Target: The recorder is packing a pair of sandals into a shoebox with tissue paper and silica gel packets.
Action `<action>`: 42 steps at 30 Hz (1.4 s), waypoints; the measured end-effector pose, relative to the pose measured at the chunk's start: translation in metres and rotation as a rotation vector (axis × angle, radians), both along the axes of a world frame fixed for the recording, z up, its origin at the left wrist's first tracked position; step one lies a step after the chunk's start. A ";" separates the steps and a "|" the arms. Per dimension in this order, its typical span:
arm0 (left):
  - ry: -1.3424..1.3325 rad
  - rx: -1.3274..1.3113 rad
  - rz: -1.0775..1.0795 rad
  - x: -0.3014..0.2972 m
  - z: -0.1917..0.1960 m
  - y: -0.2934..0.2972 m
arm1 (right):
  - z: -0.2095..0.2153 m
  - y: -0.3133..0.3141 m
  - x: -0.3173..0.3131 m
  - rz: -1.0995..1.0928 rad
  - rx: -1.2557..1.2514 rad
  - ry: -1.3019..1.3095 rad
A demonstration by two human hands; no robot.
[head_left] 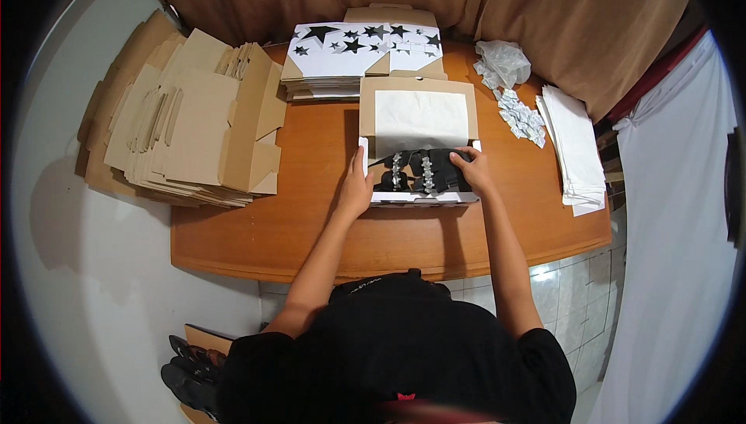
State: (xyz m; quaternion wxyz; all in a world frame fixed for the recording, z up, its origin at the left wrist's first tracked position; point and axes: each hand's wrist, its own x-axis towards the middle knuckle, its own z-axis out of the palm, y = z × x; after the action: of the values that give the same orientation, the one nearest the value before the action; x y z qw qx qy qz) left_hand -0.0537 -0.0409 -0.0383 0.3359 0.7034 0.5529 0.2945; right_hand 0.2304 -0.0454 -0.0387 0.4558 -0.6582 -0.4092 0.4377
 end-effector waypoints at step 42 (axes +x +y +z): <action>0.281 0.239 -0.261 0.171 0.030 -0.037 | -0.020 -0.010 0.133 -0.248 0.391 -0.527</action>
State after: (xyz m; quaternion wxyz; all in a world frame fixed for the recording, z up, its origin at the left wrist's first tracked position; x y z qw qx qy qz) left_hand 0.1173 -0.0779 -0.0084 0.2050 0.8379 0.4599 0.2109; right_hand 0.3638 -0.0554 -0.0587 0.5015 -0.6936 -0.5059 0.1072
